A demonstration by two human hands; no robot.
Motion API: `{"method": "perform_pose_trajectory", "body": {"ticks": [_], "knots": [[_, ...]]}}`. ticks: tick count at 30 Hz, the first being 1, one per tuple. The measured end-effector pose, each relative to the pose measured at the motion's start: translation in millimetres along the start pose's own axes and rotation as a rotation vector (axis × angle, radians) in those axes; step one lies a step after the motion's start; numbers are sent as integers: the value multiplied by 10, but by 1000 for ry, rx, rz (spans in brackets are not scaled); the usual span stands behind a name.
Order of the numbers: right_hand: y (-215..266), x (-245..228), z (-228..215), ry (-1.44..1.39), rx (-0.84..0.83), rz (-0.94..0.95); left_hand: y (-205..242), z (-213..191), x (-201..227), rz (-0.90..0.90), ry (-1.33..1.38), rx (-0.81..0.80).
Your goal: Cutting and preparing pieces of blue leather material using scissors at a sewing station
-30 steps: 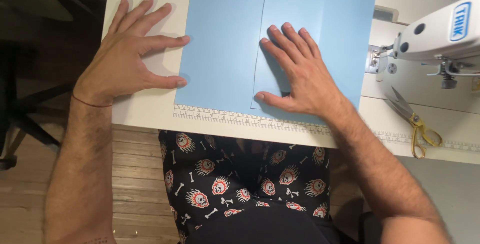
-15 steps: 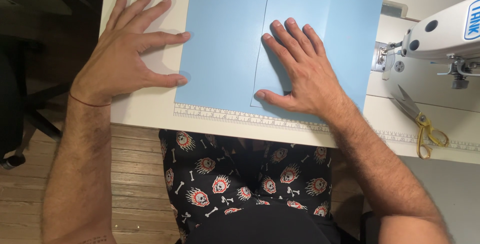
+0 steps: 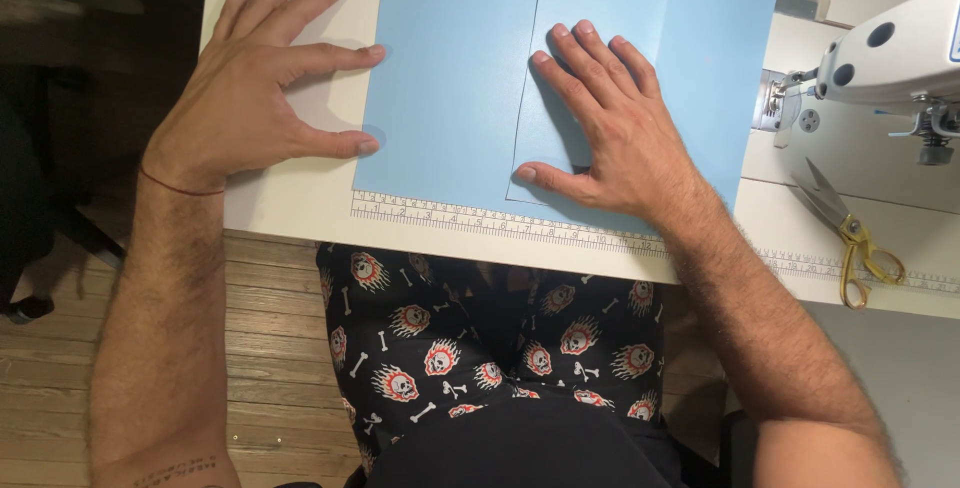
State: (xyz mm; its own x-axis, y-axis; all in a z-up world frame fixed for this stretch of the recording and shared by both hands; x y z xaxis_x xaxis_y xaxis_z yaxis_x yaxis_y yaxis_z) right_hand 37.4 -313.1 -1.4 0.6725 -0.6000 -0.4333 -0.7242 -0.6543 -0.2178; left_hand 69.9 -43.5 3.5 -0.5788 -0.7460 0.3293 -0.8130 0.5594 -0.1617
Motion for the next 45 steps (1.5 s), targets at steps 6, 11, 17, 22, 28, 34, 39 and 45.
{"method": "perform_pose_trajectory", "body": {"ticks": [6,11,17,22,28,34,39,45], "knots": [[10,13,9,0,-4,2,-7,7,1,-3,0,-3],[-2,22,7,30,-13,-6,-14,-19,3,14,-21,15],[-10,4,6,24,-11,5,-1,-9,-2,15,-28,30],[-4,9,-2,14,-3,19,-16,-10,14,-5,-14,12],[2,24,4,25,-2,15,-22,1,8,-16,-21,9],[-1,35,8,20,-13,31,-22,-2,15,-23,-25,4],[13,35,26,36,-24,31,37,-130,92,-1,73,144],[138,-78,34,46,-18,-7,97,-180,504,29,-92,266]]}}
Point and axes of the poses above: each hand's wrist, its own y-axis away from the middle knuckle, its own z-axis out of the palm, x = y × z, the point moved 8 cm from there along -y, towards the middle knuckle, and after that the axes turned 12 degrees about -y, right-handed, at the moved point
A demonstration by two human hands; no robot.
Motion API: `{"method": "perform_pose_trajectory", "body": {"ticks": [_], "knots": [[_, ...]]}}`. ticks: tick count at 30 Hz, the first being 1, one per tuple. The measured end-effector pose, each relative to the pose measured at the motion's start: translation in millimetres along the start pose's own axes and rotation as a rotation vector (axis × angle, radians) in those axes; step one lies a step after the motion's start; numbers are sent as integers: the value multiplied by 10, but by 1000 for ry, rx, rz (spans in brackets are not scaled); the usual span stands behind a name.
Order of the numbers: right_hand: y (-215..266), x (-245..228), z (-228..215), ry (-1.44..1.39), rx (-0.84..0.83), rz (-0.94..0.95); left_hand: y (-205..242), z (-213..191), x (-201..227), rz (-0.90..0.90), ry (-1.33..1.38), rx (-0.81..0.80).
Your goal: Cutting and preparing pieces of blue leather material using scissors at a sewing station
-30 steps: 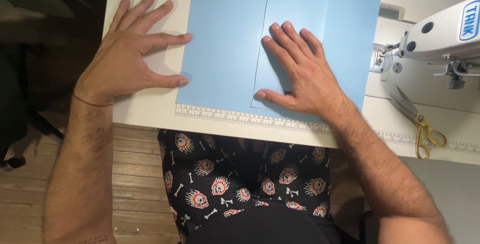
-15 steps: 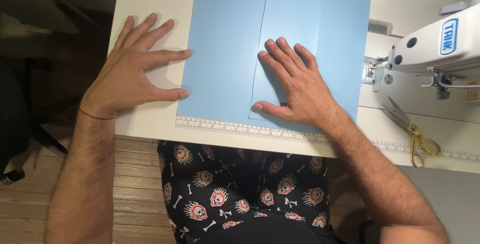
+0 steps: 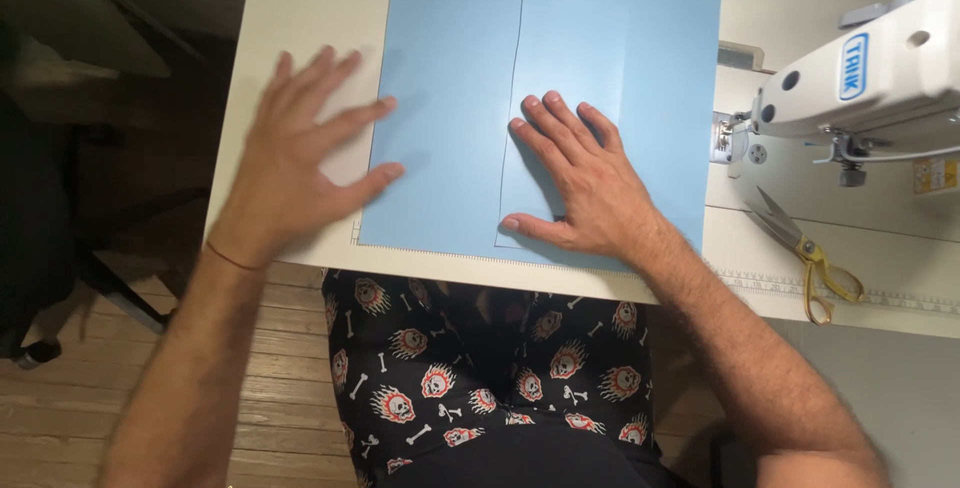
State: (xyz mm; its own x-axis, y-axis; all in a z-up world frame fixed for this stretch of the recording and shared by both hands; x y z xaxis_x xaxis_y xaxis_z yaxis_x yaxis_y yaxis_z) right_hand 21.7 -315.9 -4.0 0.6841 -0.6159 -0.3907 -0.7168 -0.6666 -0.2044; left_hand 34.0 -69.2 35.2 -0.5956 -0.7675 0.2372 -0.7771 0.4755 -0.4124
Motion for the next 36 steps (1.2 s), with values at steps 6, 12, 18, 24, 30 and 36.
{"method": "perform_pose_trajectory", "body": {"ticks": [6,12,18,24,30,36], "knots": [[61,-74,-10,-9,13,-11,-392,318,596,88,-76,-50],[93,-37,10,-17,29,-12,-690,784,713,86,-28,-158],[111,17,69,2,-13,70,-610,989,649,67,-135,-162],[213,-169,74,-28,41,-1,-431,838,759,36,-146,-169],[516,-52,-244,-542,323,40,-244,752,859,55,-192,-138],[1896,285,-865,-124,691,286,-128,711,818,60,-234,-156]]}}
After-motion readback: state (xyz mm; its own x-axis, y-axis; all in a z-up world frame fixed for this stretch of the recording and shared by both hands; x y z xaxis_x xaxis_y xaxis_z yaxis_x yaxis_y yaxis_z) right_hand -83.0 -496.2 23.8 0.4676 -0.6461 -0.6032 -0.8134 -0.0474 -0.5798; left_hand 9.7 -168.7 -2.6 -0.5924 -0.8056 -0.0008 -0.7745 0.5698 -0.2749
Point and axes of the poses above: each hand's wrist, its own y-axis away from the middle knuckle, its own z-axis out of the palm, x = y × z, the point moved 8 cm from there along -y, towards the middle knuckle, and after that the axes turned 12 degrees about -y, right-handed, at the moved point
